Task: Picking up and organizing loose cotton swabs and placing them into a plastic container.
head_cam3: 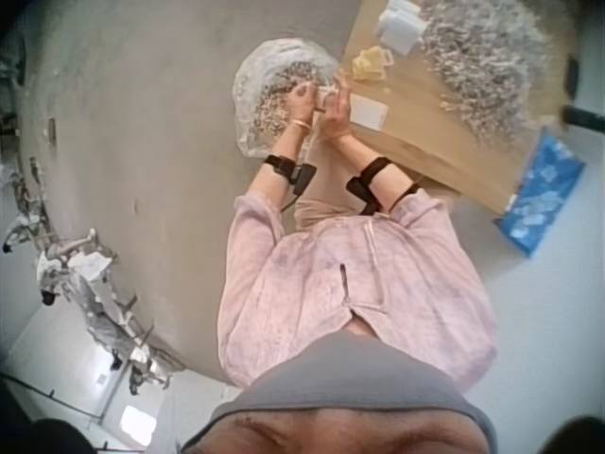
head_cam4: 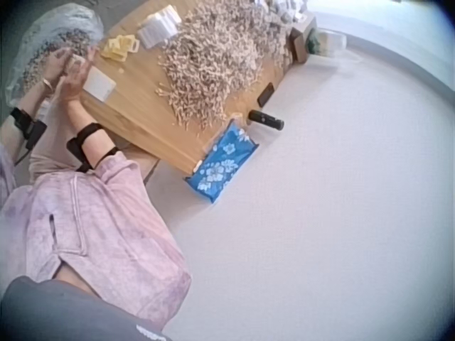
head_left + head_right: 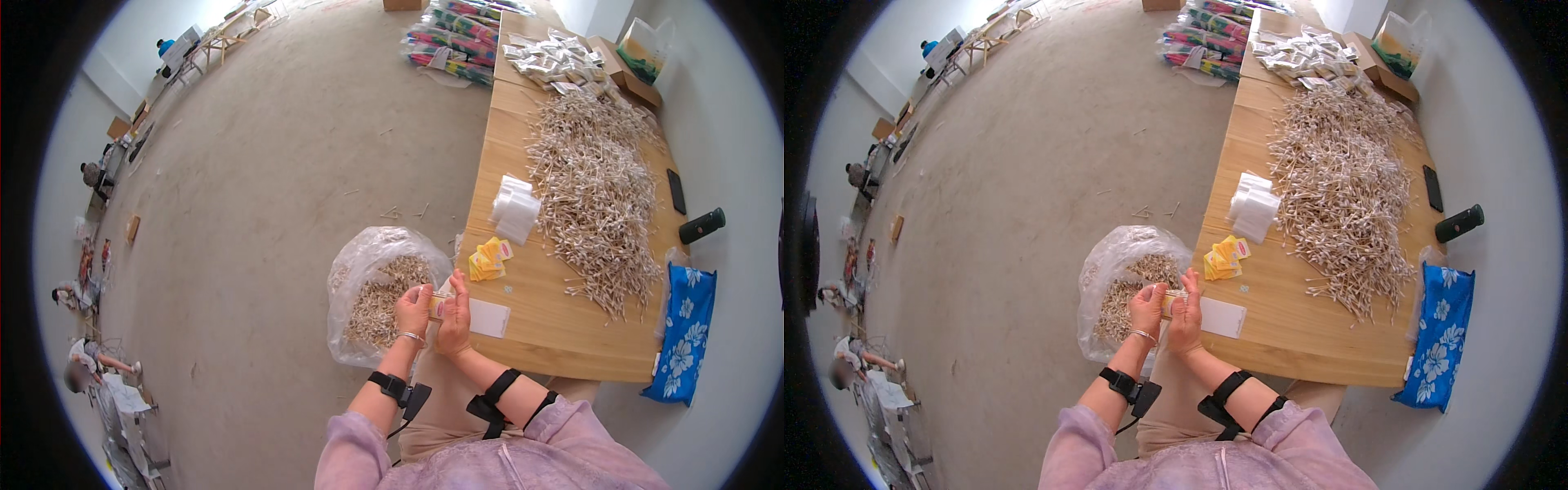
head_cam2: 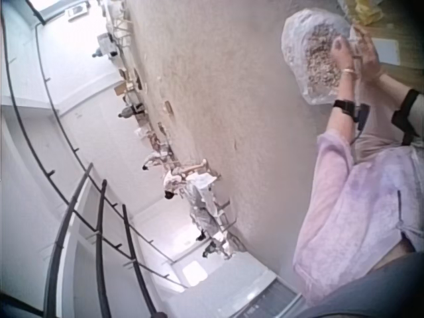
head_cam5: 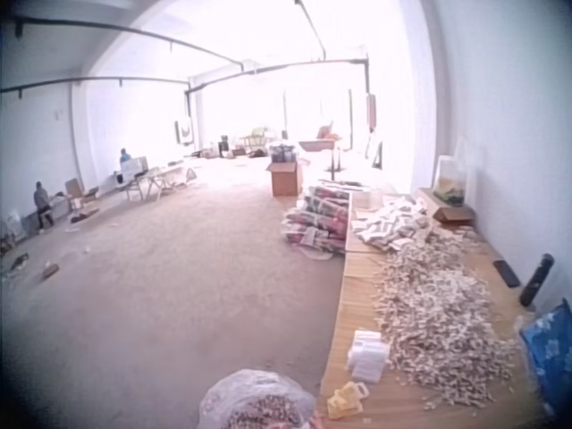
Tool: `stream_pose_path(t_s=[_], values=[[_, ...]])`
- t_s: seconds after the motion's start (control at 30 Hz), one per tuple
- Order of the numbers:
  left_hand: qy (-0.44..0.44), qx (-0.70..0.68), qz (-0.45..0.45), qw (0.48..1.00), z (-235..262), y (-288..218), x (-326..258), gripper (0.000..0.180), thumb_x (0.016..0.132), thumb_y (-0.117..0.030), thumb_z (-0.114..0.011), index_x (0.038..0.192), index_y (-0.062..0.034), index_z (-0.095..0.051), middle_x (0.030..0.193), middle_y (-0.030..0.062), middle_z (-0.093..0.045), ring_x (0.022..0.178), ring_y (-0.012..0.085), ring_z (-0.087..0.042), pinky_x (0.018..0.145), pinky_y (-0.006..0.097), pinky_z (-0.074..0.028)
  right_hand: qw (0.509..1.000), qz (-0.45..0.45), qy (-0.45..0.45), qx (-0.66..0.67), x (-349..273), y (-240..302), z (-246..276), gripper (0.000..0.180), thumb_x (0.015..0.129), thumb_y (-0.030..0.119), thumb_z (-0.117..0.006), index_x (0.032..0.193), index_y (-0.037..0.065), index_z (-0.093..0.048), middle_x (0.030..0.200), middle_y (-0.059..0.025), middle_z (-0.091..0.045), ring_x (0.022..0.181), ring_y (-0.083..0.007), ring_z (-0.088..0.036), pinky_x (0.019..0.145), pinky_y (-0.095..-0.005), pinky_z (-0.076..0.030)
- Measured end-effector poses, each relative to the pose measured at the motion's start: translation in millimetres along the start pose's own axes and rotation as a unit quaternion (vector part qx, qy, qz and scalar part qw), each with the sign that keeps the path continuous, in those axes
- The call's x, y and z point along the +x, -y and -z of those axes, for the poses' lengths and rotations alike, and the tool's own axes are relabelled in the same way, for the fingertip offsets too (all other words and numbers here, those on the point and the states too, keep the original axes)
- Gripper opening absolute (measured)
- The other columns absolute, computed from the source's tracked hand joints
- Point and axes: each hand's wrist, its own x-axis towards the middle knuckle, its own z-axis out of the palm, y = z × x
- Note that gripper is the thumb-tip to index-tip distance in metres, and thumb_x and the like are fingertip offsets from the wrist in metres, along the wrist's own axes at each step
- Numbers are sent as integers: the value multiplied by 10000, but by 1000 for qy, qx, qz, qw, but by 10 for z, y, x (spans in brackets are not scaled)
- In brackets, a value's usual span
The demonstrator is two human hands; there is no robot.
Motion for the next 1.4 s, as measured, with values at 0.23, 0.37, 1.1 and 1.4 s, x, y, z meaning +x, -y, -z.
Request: stream_pose_path(t_s=[0.23,0.37,1.1,1.4], values=[[-22,-188,18,982,37,-8,-133,203,871,-213,-677,998,-63,-623,901,20,-651,753,104,-615,631,248,-509,1000,5,14,-7,3,-26,-40,442,971,241,-372,1318,-32,-396,1472,-192,-308,1409,-317,-204,1131,-382,-174],[14,-201,99,975,44,48,-302,213,866,-149,-673,1037,-37,-612,926,43,-660,788,129,-640,665,261,-528,999,-4,8,-31,34,-71,-6,407,934,135,-388,1307,-24,-406,1462,-190,-326,1401,-326,-224,1131,-383,-185],[-68,-45,47,996,-138,195,-317,280,844,-165,-704,1075,-36,-611,958,26,-648,784,120,-623,660,260,-518,985,-5,112,-130,62,9,47,358,949,186,-399,1243,3,-490,1343,-174,-472,1358,-356,-284,1135,-468,-117],[-38,-88,60,994,-17,192,-333,251,849,-128,-693,1056,-9,-616,953,52,-653,788,121,-626,676,254,-519,983,-19,132,-130,101,24,58,348,949,197,-397,1230,21,-504,1227,-160,-566,1340,-351,-310,1131,-474,-114]])
